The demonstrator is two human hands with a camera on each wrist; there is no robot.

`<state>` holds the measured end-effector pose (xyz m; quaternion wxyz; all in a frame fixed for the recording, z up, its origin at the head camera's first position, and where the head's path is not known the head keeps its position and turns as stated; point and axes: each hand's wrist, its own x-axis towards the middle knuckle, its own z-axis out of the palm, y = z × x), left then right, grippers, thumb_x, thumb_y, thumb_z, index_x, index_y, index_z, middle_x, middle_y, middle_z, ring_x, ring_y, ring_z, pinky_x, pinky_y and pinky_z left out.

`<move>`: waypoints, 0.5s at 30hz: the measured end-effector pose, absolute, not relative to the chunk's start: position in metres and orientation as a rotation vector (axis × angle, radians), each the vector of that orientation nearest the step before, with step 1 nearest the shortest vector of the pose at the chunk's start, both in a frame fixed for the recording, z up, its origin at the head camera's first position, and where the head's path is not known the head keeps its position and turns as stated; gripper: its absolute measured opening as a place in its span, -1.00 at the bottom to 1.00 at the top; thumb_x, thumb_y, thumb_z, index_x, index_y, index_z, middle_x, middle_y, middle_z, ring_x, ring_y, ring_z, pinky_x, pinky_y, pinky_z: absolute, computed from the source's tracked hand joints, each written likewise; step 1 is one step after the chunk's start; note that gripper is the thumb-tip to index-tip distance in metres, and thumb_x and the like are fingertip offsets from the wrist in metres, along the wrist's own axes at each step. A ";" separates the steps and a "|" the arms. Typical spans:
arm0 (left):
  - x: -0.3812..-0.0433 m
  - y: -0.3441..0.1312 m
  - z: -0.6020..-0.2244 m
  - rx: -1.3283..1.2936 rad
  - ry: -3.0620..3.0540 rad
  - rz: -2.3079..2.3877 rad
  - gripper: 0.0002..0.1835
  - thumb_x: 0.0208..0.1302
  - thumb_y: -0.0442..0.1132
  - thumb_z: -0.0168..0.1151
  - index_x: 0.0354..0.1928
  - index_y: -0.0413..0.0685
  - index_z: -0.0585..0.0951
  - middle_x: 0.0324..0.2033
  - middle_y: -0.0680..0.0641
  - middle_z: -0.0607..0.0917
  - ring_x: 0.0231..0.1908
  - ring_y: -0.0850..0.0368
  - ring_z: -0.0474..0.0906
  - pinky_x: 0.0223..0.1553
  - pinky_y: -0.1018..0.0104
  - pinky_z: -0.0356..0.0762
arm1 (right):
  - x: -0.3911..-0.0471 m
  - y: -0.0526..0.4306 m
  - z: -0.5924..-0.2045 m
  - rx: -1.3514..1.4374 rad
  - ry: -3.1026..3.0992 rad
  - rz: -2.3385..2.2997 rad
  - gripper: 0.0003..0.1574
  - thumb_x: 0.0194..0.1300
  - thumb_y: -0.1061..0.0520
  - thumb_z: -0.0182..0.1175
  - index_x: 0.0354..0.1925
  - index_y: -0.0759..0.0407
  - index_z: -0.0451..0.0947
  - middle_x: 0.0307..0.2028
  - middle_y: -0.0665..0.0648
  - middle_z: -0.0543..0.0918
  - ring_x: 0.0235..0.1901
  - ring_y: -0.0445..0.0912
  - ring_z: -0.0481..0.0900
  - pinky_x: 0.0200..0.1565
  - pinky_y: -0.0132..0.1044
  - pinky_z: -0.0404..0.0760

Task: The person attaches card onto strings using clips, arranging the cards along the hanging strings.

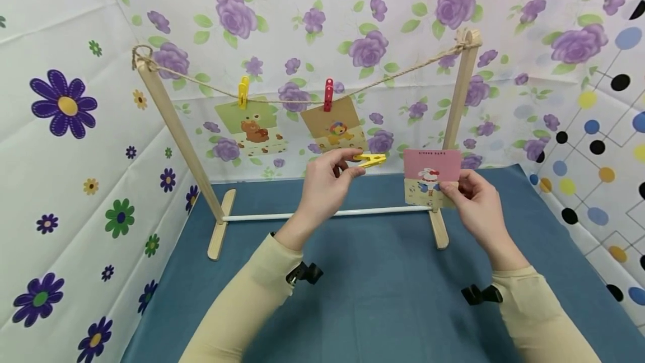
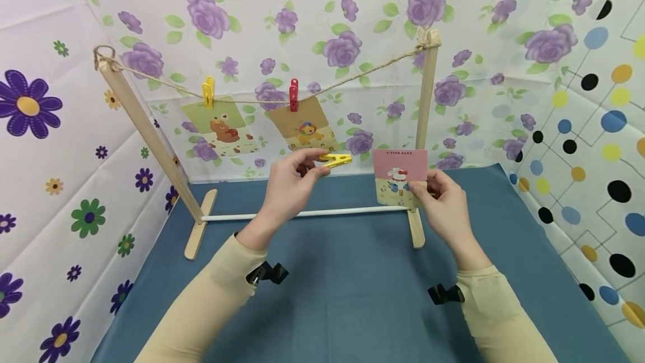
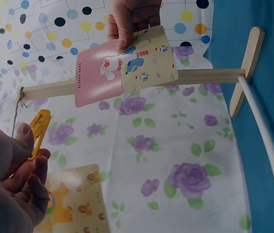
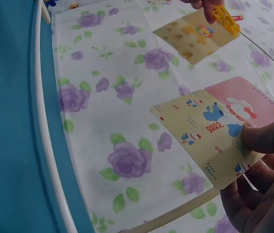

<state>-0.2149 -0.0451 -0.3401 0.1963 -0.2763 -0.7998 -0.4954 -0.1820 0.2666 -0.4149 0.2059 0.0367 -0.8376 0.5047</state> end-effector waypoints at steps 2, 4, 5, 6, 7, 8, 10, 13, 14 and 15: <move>-0.217 -0.043 -0.332 -0.793 -2.237 -1.372 -0.71 0.41 -0.32 0.46 0.13 -0.18 0.78 -0.22 -0.06 0.79 -0.38 0.15 0.58 -0.35 0.27 0.52 | -0.184 0.265 -0.409 0.108 -2.334 1.394 -0.69 0.61 0.05 0.28 0.14 0.22 0.65 -0.17 0.16 0.81 -0.32 -0.13 0.63 -0.36 -0.38 0.50; -0.219 -0.041 -0.323 -0.810 -2.227 -1.361 -0.72 0.41 -0.33 0.46 0.11 -0.20 0.78 -0.20 -0.08 0.79 -0.35 0.17 0.61 -0.30 0.29 0.58 | -0.185 0.263 -0.403 0.113 -2.329 1.390 -0.68 0.61 0.04 0.28 0.14 0.21 0.65 -0.15 0.17 0.81 -0.28 -0.16 0.65 -0.33 -0.40 0.53; -0.221 -0.041 -0.318 -0.820 -2.218 -1.349 -0.72 0.40 -0.33 0.46 0.10 -0.21 0.78 -0.19 -0.09 0.80 -0.34 0.17 0.64 -0.27 0.31 0.61 | -0.186 0.262 -0.400 0.116 -2.327 1.389 -0.68 0.60 0.04 0.28 0.14 0.21 0.66 -0.15 0.17 0.81 -0.27 -0.17 0.66 -0.31 -0.41 0.54; -0.222 -0.040 -0.314 -0.830 -2.207 -1.335 -0.72 0.39 -0.33 0.47 0.10 -0.23 0.78 -0.17 -0.11 0.80 -0.32 0.17 0.66 -0.25 0.32 0.63 | -0.187 0.261 -0.397 0.118 -2.324 1.388 -0.68 0.60 0.03 0.28 0.13 0.21 0.66 -0.14 0.16 0.81 -0.25 -0.18 0.67 -0.30 -0.41 0.55; -0.223 -0.040 -0.309 -0.844 -2.194 -1.317 -0.72 0.39 -0.34 0.47 0.09 -0.24 0.78 -0.16 -0.13 0.80 -0.30 0.15 0.68 -0.23 0.33 0.65 | -0.188 0.261 -0.395 0.119 -2.322 1.386 -0.68 0.61 0.03 0.28 0.13 0.21 0.66 -0.14 0.13 0.81 -0.24 -0.19 0.67 -0.29 -0.42 0.55; -0.224 -0.039 -0.305 -0.860 -2.181 -1.298 -0.72 0.39 -0.35 0.47 0.09 -0.26 0.77 -0.16 -0.15 0.80 -0.29 0.13 0.70 -0.21 0.34 0.66 | -0.188 0.261 -0.392 0.119 -2.319 1.386 -0.68 0.61 0.02 0.28 0.13 0.21 0.66 -0.14 0.11 0.81 -0.23 -0.20 0.67 -0.27 -0.42 0.55; -0.226 -0.039 -0.295 -0.892 -2.151 -1.246 -0.72 0.40 -0.36 0.46 0.09 -0.30 0.77 -0.16 -0.19 0.80 -0.26 0.09 0.72 -0.18 0.35 0.67 | -0.190 0.260 -0.387 0.120 -2.308 1.399 -0.67 0.61 0.02 0.28 0.14 0.22 0.65 -0.14 0.04 0.80 -0.22 -0.21 0.68 -0.25 -0.43 0.56; -0.230 -0.037 -0.280 -0.931 -2.108 -1.162 -0.74 0.41 -0.40 0.43 0.08 -0.34 0.76 -0.17 -0.21 0.80 -0.23 0.05 0.73 -0.16 0.36 0.66 | -0.193 0.259 -0.381 0.117 -2.284 1.440 -0.65 0.61 0.03 0.28 0.17 0.23 0.63 -0.15 -0.07 0.78 -0.18 -0.23 0.68 -0.19 -0.45 0.59; -0.231 -0.037 -0.275 -0.940 -2.096 -1.137 -0.74 0.41 -0.41 0.43 0.08 -0.35 0.76 -0.17 -0.21 0.79 -0.22 0.05 0.73 -0.16 0.36 0.66 | -0.194 0.259 -0.379 0.118 -2.276 1.457 -0.65 0.61 0.03 0.27 0.18 0.22 0.63 -0.15 -0.09 0.77 -0.16 -0.23 0.69 -0.17 -0.45 0.59; -0.232 -0.036 -0.271 -0.948 -2.086 -1.111 -0.75 0.41 -0.43 0.42 0.07 -0.36 0.76 -0.17 -0.21 0.80 -0.22 0.05 0.74 -0.17 0.36 0.65 | -0.196 0.259 -0.377 0.121 -2.267 1.473 -0.65 0.61 0.04 0.27 0.18 0.22 0.62 -0.15 -0.10 0.76 -0.15 -0.24 0.69 -0.16 -0.46 0.60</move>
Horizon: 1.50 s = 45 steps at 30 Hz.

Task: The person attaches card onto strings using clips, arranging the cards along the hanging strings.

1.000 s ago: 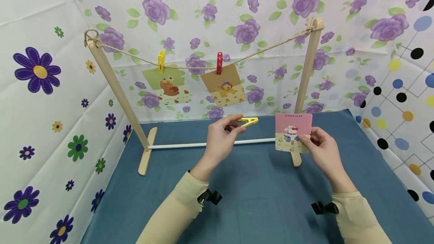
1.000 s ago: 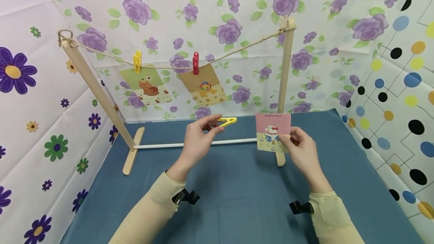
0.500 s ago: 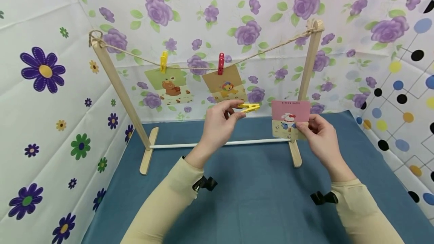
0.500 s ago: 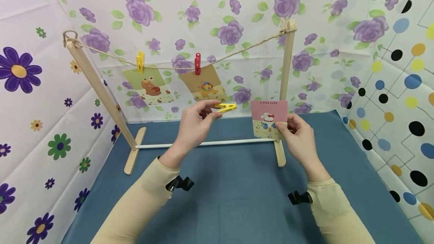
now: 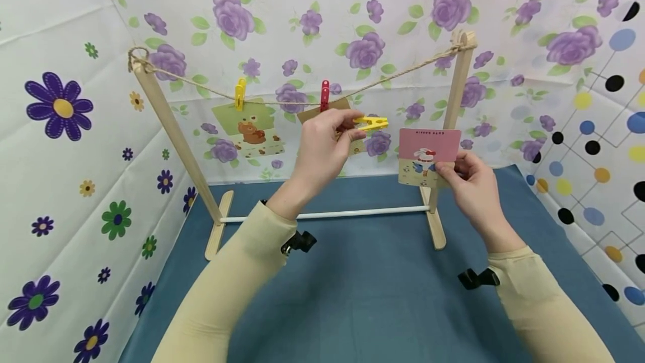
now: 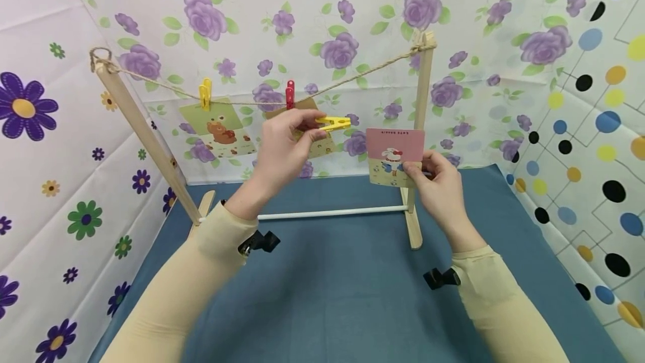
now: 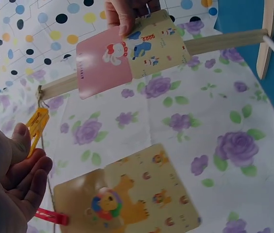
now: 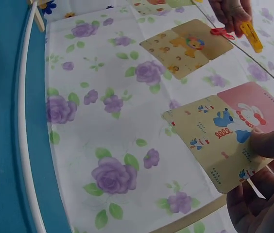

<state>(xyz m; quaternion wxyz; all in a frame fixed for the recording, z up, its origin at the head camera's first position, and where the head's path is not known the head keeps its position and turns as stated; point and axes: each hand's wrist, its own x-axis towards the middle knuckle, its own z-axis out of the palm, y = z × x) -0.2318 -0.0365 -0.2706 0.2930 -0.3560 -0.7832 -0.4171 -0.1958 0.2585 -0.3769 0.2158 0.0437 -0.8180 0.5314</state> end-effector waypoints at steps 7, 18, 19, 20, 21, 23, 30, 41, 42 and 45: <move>-0.239 -0.031 -0.243 -1.015 -2.041 -0.990 -0.79 0.41 -0.46 0.41 0.03 -0.40 0.77 -0.12 -0.26 0.83 -0.21 0.04 0.80 -0.15 0.40 0.68 | -0.204 0.255 -0.366 0.125 -2.241 1.535 -0.66 0.61 0.02 0.26 0.17 0.20 0.61 -0.10 -0.02 0.77 -0.08 -0.26 0.71 -0.07 -0.45 0.62; -0.252 -0.029 -0.217 -0.934 -2.154 -0.924 -0.78 0.48 -0.46 0.32 0.08 -0.30 0.79 -0.05 -0.20 0.83 -0.17 0.11 0.84 -0.19 0.45 0.65 | -0.216 0.247 -0.355 0.163 -2.180 1.582 -0.66 0.59 0.04 0.29 0.16 0.23 0.63 -0.14 -0.04 0.78 -0.13 -0.21 0.71 -0.08 -0.39 0.62; -0.253 -0.029 -0.216 -0.923 -2.164 -0.911 -0.78 0.49 -0.47 0.31 0.08 -0.28 0.79 -0.06 -0.19 0.84 -0.17 0.11 0.84 -0.18 0.45 0.64 | -0.216 0.246 -0.354 0.167 -2.177 1.585 -0.65 0.59 0.04 0.29 0.16 0.24 0.63 -0.14 -0.04 0.78 -0.12 -0.21 0.71 -0.08 -0.39 0.62; -0.253 -0.029 -0.215 -0.916 -2.167 -0.899 -0.78 0.50 -0.47 0.30 0.08 -0.27 0.79 -0.07 -0.18 0.84 -0.17 0.11 0.84 -0.18 0.44 0.64 | -0.217 0.245 -0.353 0.170 -2.174 1.589 -0.65 0.59 0.04 0.30 0.16 0.24 0.63 -0.15 -0.04 0.77 -0.13 -0.20 0.71 -0.08 -0.39 0.62; -0.253 -0.029 -0.214 -0.911 -2.168 -0.889 -0.78 0.50 -0.48 0.29 0.08 -0.26 0.80 -0.07 -0.18 0.84 -0.17 0.11 0.84 -0.19 0.43 0.63 | -0.218 0.245 -0.351 0.172 -2.170 1.594 -0.65 0.58 0.04 0.30 0.16 0.24 0.63 -0.15 -0.04 0.77 -0.12 -0.20 0.71 -0.08 -0.38 0.62; -0.254 -0.029 -0.213 -0.903 -2.165 -0.862 -0.78 0.51 -0.47 0.29 0.07 -0.25 0.80 -0.08 -0.17 0.85 -0.17 0.10 0.84 -0.23 0.40 0.63 | -0.219 0.243 -0.348 0.173 -2.165 1.603 -0.64 0.58 0.04 0.31 0.16 0.23 0.63 -0.15 -0.03 0.77 -0.12 -0.19 0.70 -0.08 -0.37 0.62; -0.260 -0.026 -0.203 -0.860 -2.179 -0.779 -0.80 0.47 -0.33 0.36 0.04 -0.19 0.82 -0.11 -0.14 0.85 -0.15 0.08 0.84 -0.17 0.41 0.70 | -0.225 0.240 -0.341 0.167 -2.143 1.614 -0.68 0.56 0.06 0.33 0.13 0.23 0.63 -0.18 -0.07 0.77 -0.13 -0.20 0.71 -0.12 -0.38 0.61; -0.270 -0.020 -0.191 -0.781 -2.239 -0.729 -0.81 0.52 -0.33 0.31 0.03 -0.13 0.84 -0.12 -0.08 0.86 -0.15 0.14 0.84 -0.13 0.45 0.67 | -0.233 0.234 -0.335 0.137 -2.141 1.541 -0.66 0.58 -0.04 0.30 0.09 0.17 0.64 -0.11 0.17 0.79 -0.13 -0.14 0.72 -0.13 -0.37 0.64; -0.270 -0.019 -0.189 -0.771 -2.257 -0.722 -0.80 0.53 -0.31 0.30 0.03 -0.11 0.84 -0.11 -0.06 0.86 -0.14 0.14 0.83 -0.10 0.46 0.67 | -0.233 0.234 -0.334 0.131 -2.146 1.534 -0.65 0.58 -0.05 0.30 0.10 0.17 0.64 -0.09 0.17 0.79 -0.12 -0.14 0.72 -0.12 -0.37 0.64; -0.270 -0.014 -0.181 -0.741 -2.321 -0.669 -0.77 0.58 -0.31 0.24 0.05 -0.05 0.84 -0.08 -0.03 0.86 -0.09 0.16 0.82 0.01 0.45 0.66 | -0.236 0.233 -0.333 0.116 -2.155 1.516 -0.64 0.59 -0.06 0.29 0.11 0.17 0.64 -0.08 0.18 0.80 -0.11 -0.16 0.73 -0.10 -0.38 0.64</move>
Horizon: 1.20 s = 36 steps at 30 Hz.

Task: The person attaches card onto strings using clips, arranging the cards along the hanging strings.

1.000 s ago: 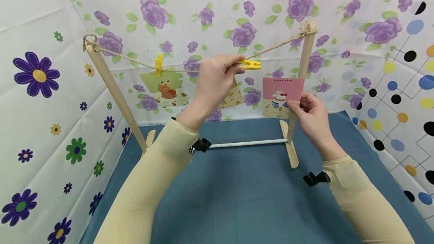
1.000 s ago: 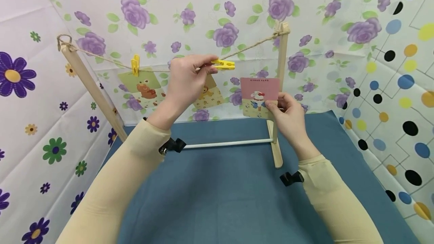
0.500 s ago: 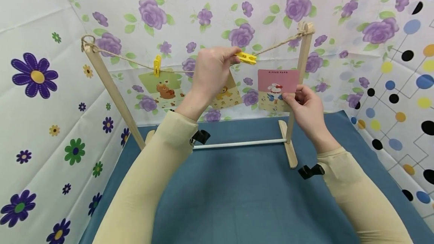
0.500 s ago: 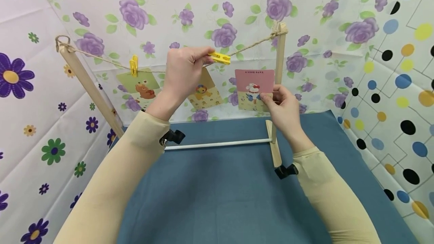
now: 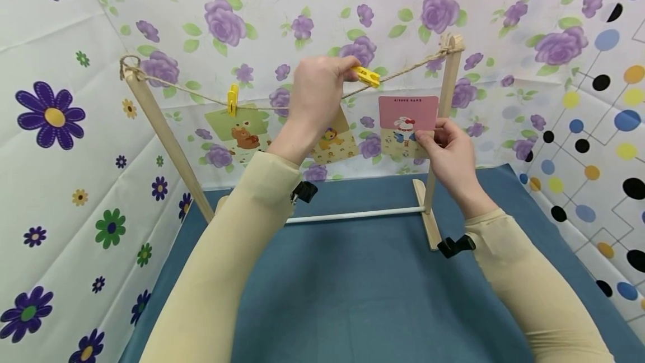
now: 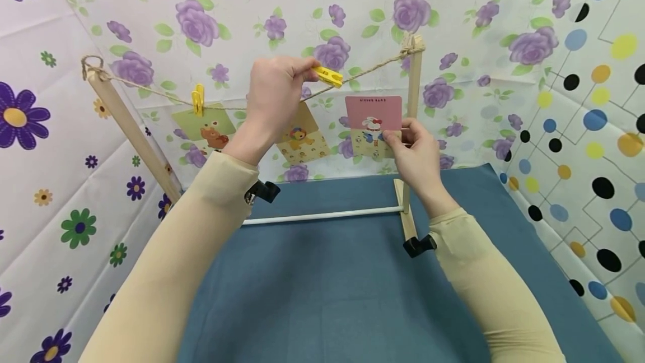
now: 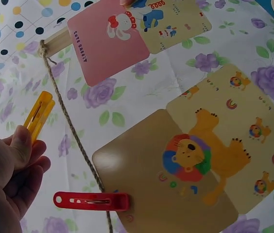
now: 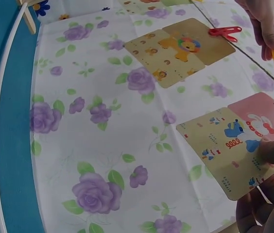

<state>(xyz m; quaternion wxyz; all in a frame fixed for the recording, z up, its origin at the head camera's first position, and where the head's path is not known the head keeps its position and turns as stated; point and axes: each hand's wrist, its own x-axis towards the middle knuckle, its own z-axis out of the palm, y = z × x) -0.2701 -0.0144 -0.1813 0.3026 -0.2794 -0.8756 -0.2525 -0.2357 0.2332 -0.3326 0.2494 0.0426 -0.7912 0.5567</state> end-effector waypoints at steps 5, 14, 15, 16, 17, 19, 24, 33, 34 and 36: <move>-0.268 -0.007 -0.170 -0.707 -2.423 -0.551 -0.63 0.64 -0.45 0.10 0.12 0.05 0.83 -0.05 0.03 0.85 -0.01 0.21 0.79 0.11 0.45 0.61 | -0.239 0.231 -0.329 0.131 -2.150 1.487 -0.64 0.59 -0.04 0.29 0.11 0.20 0.63 -0.08 0.20 0.80 -0.16 -0.16 0.71 -0.15 -0.37 0.62; -0.261 0.004 -0.162 -0.690 -2.530 -0.468 -0.65 0.66 -0.37 0.11 0.23 0.09 0.78 0.04 0.08 0.83 0.08 0.23 0.73 0.17 0.46 0.56 | -0.242 0.229 -0.331 0.142 -2.139 1.448 -0.65 0.59 -0.02 0.29 0.10 0.22 0.64 -0.11 0.23 0.81 -0.20 -0.15 0.70 -0.19 -0.37 0.59; -0.260 0.005 -0.161 -0.679 -2.536 -0.456 -0.65 0.66 -0.36 0.10 0.22 0.10 0.78 0.04 0.08 0.83 0.09 0.23 0.73 0.16 0.46 0.57 | -0.243 0.229 -0.332 0.142 -2.138 1.446 -0.65 0.59 -0.02 0.29 0.10 0.22 0.64 -0.11 0.23 0.81 -0.19 -0.15 0.71 -0.20 -0.37 0.59; -0.261 0.006 -0.161 -0.669 -2.535 -0.441 -0.66 0.66 -0.33 0.11 0.20 0.11 0.80 0.03 0.09 0.83 0.10 0.22 0.72 0.15 0.45 0.58 | -0.244 0.228 -0.332 0.139 -2.136 1.444 -0.65 0.59 -0.02 0.29 0.10 0.22 0.64 -0.11 0.23 0.80 -0.19 -0.16 0.71 -0.20 -0.38 0.60; -0.261 0.006 -0.161 -0.658 -2.534 -0.426 -0.68 0.66 -0.30 0.13 0.18 0.12 0.81 0.02 0.09 0.83 0.10 0.21 0.72 0.14 0.44 0.59 | -0.244 0.228 -0.332 0.138 -2.134 1.449 -0.65 0.59 -0.02 0.29 0.10 0.22 0.64 -0.10 0.24 0.81 -0.18 -0.16 0.72 -0.19 -0.39 0.60; -0.261 0.007 -0.160 -0.640 -2.520 -0.389 -0.70 0.64 -0.27 0.15 0.13 0.11 0.83 -0.01 0.09 0.84 0.10 0.17 0.73 0.11 0.42 0.61 | -0.245 0.227 -0.332 0.136 -2.131 1.448 -0.65 0.58 -0.01 0.30 0.10 0.23 0.64 -0.09 0.25 0.81 -0.17 -0.17 0.72 -0.19 -0.40 0.61; -0.260 0.010 -0.160 -0.601 -2.516 -0.352 -0.72 0.65 -0.26 0.16 0.02 0.08 0.86 -0.06 0.06 0.85 0.01 0.15 0.76 -0.04 0.39 0.67 | -0.244 0.224 -0.331 0.142 -2.125 1.460 -0.66 0.57 0.03 0.32 0.11 0.24 0.66 -0.08 0.28 0.80 -0.16 -0.12 0.73 -0.27 -0.40 0.60; -0.262 0.020 -0.170 -0.585 -2.474 -0.140 -0.68 0.56 -0.50 0.12 -0.18 -0.06 0.82 -0.27 -0.01 0.82 -0.15 0.08 0.76 -0.10 0.30 0.72 | -0.242 0.224 -0.331 0.148 -2.155 1.436 -0.63 0.59 0.01 0.30 0.15 0.24 0.65 -0.07 0.29 0.81 -0.14 -0.04 0.74 -0.34 -0.41 0.59; -0.262 0.021 -0.171 -0.589 -2.472 -0.118 -0.68 0.56 -0.51 0.12 -0.17 -0.07 0.82 -0.27 -0.03 0.81 -0.15 0.08 0.76 -0.10 0.29 0.73 | -0.242 0.224 -0.332 0.147 -2.154 1.435 -0.63 0.59 0.00 0.30 0.15 0.24 0.65 -0.08 0.29 0.81 -0.14 -0.05 0.74 -0.33 -0.41 0.60; -0.262 0.023 -0.171 -0.597 -2.477 -0.082 -0.67 0.54 -0.53 0.11 -0.17 -0.07 0.82 -0.26 -0.04 0.81 -0.14 0.08 0.76 -0.10 0.29 0.73 | -0.243 0.224 -0.332 0.144 -2.154 1.431 -0.64 0.59 0.00 0.30 0.13 0.23 0.65 -0.08 0.28 0.81 -0.16 -0.07 0.73 -0.33 -0.40 0.60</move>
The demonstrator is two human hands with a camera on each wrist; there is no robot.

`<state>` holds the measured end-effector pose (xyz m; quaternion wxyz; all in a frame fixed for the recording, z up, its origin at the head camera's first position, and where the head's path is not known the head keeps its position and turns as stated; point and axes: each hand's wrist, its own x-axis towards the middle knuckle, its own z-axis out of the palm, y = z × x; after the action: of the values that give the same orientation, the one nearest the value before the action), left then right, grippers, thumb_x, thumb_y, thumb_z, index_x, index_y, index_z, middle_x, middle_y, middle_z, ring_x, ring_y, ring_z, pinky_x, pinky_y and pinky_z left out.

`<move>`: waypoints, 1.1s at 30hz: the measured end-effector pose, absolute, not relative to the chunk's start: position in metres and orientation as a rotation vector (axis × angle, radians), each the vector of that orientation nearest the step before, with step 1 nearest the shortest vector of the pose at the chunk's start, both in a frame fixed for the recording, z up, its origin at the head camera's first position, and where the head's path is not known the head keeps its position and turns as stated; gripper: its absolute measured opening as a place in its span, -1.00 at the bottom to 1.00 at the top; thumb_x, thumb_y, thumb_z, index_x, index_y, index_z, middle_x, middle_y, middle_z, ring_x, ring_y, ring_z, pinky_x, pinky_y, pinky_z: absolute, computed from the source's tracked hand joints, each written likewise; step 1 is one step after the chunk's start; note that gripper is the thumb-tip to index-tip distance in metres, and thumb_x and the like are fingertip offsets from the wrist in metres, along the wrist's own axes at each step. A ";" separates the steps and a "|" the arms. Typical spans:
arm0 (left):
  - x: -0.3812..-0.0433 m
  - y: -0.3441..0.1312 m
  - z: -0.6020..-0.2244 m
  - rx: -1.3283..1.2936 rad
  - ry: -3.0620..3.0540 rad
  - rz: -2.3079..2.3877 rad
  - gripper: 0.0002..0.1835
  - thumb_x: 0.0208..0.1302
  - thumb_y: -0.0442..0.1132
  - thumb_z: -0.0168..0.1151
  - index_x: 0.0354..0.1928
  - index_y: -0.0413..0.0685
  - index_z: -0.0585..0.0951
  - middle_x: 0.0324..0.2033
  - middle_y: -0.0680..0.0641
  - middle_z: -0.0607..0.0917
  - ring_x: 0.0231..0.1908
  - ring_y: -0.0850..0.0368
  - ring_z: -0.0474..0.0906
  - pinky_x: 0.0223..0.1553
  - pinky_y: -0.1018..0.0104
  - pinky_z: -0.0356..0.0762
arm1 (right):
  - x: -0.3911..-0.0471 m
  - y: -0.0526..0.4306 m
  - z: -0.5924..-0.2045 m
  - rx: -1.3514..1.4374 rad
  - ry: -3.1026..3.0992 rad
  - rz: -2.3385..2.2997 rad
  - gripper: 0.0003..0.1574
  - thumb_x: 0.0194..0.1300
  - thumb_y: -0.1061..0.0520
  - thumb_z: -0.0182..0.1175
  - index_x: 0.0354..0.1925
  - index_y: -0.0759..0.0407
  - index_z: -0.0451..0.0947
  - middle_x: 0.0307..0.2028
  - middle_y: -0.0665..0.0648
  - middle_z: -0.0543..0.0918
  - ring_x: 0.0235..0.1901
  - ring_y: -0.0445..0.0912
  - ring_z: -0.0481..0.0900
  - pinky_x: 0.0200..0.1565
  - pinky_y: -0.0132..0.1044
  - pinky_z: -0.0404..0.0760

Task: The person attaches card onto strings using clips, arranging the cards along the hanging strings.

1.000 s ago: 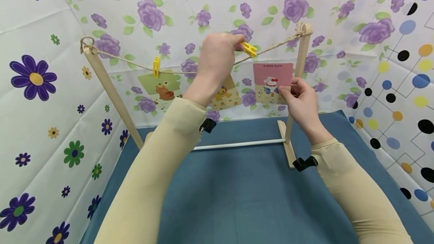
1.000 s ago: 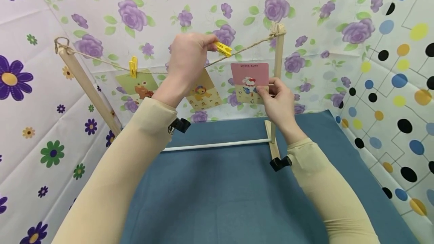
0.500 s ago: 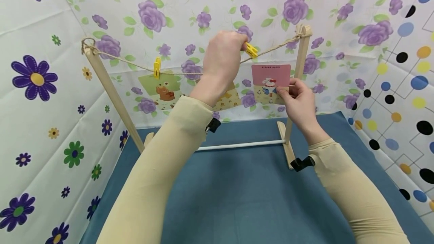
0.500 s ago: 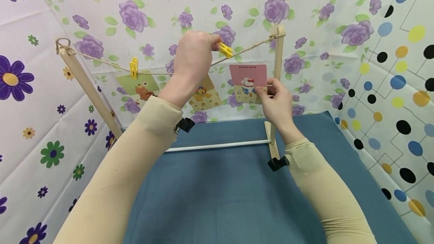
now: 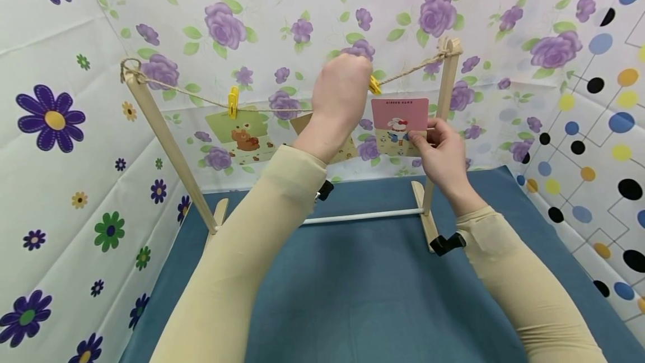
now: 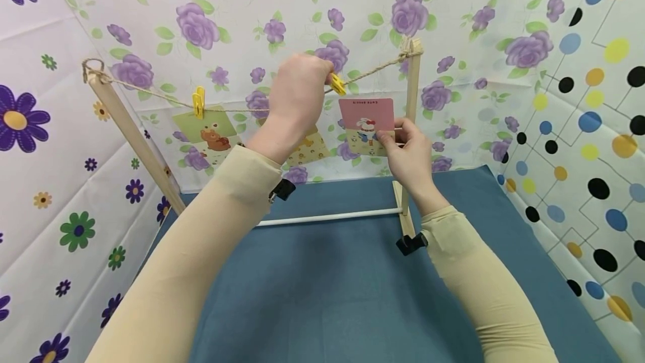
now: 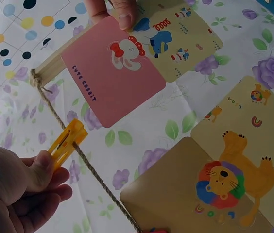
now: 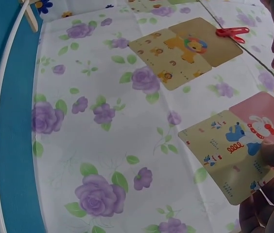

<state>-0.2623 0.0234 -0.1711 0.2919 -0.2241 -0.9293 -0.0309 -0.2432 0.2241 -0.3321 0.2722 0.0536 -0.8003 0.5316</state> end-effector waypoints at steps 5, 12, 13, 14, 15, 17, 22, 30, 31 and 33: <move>-0.262 0.029 -0.170 -0.631 -2.488 -0.042 -0.67 0.54 -0.52 0.11 -0.15 -0.06 0.83 -0.24 -0.04 0.81 -0.12 0.08 0.75 -0.08 0.28 0.71 | -0.244 0.224 -0.333 0.139 -2.165 1.431 -0.65 0.59 -0.01 0.30 0.11 0.21 0.65 -0.09 0.28 0.80 -0.19 -0.07 0.72 -0.34 -0.38 0.61; -0.262 0.035 -0.170 -0.652 -2.494 0.011 -0.70 0.57 -0.49 0.14 -0.03 -0.09 0.82 -0.14 -0.05 0.82 -0.06 0.06 0.76 0.02 0.27 0.72 | -0.244 0.223 -0.331 0.137 -2.168 1.452 -0.63 0.59 -0.01 0.30 0.14 0.23 0.64 -0.05 0.28 0.81 -0.10 0.01 0.75 -0.30 -0.39 0.62; -0.262 0.036 -0.171 -0.654 -2.489 0.017 -0.69 0.57 -0.50 0.12 -0.03 -0.09 0.82 -0.15 -0.06 0.82 -0.06 0.05 0.76 0.01 0.26 0.73 | -0.244 0.222 -0.331 0.138 -2.168 1.449 -0.63 0.59 -0.01 0.30 0.13 0.23 0.64 -0.05 0.28 0.81 -0.09 0.01 0.75 -0.29 -0.39 0.62; -0.263 0.036 -0.171 -0.657 -2.481 0.023 -0.69 0.57 -0.51 0.11 -0.03 -0.10 0.82 -0.16 -0.06 0.83 -0.07 0.04 0.77 0.00 0.25 0.73 | -0.245 0.222 -0.330 0.140 -2.167 1.447 -0.63 0.59 -0.02 0.30 0.13 0.22 0.64 -0.05 0.28 0.81 -0.09 0.02 0.75 -0.29 -0.39 0.61; -0.263 0.036 -0.171 -0.658 -2.473 0.029 -0.68 0.57 -0.51 0.10 -0.03 -0.10 0.83 -0.17 -0.07 0.83 -0.08 0.04 0.78 -0.01 0.24 0.74 | -0.245 0.222 -0.330 0.144 -2.167 1.442 -0.63 0.59 -0.02 0.30 0.13 0.22 0.64 -0.05 0.27 0.81 -0.10 0.02 0.75 -0.29 -0.39 0.61; -0.263 0.037 -0.172 -0.668 -2.455 0.032 -0.67 0.57 -0.51 0.10 -0.04 -0.10 0.83 -0.18 -0.06 0.83 -0.09 0.03 0.78 -0.02 0.24 0.74 | -0.245 0.222 -0.329 0.148 -2.168 1.437 -0.63 0.59 -0.03 0.29 0.13 0.22 0.65 -0.05 0.27 0.81 -0.12 0.01 0.74 -0.28 -0.37 0.59; -0.264 0.037 -0.174 -0.698 -2.430 0.030 -0.69 0.57 -0.49 0.13 -0.04 -0.09 0.84 -0.21 -0.05 0.84 -0.12 0.02 0.79 -0.02 0.25 0.74 | -0.246 0.221 -0.330 0.147 -2.172 1.435 -0.63 0.60 -0.02 0.29 0.14 0.22 0.64 -0.06 0.28 0.81 -0.15 -0.01 0.73 -0.28 -0.35 0.58; -0.263 0.038 -0.176 -0.704 -2.458 -0.031 -0.71 0.59 -0.45 0.15 -0.04 -0.07 0.84 -0.23 -0.03 0.84 -0.18 0.05 0.79 -0.10 0.22 0.76 | -0.247 0.219 -0.329 0.147 -2.169 1.439 -0.64 0.60 -0.01 0.29 0.14 0.21 0.65 -0.05 0.27 0.81 -0.11 0.04 0.76 -0.30 -0.37 0.59; -0.262 0.038 -0.176 -0.704 -2.459 -0.032 -0.71 0.59 -0.44 0.15 -0.05 -0.07 0.84 -0.24 -0.03 0.84 -0.19 0.05 0.79 -0.11 0.22 0.76 | -0.247 0.218 -0.329 0.150 -2.167 1.444 -0.64 0.59 -0.01 0.29 0.14 0.21 0.65 -0.05 0.27 0.81 -0.10 0.05 0.76 -0.32 -0.37 0.60; -0.262 0.039 -0.176 -0.703 -2.464 -0.031 -0.71 0.60 -0.43 0.14 -0.04 -0.07 0.84 -0.23 -0.03 0.84 -0.18 0.04 0.79 -0.10 0.22 0.76 | -0.247 0.218 -0.328 0.152 -2.163 1.450 -0.64 0.59 -0.01 0.29 0.14 0.21 0.65 -0.04 0.28 0.81 -0.08 0.07 0.76 -0.35 -0.37 0.59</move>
<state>-0.2618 0.0390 -0.1759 0.2855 -0.2628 -0.9216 -0.0118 -0.2466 0.2176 -0.3280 0.2633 0.0563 -0.7999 0.5363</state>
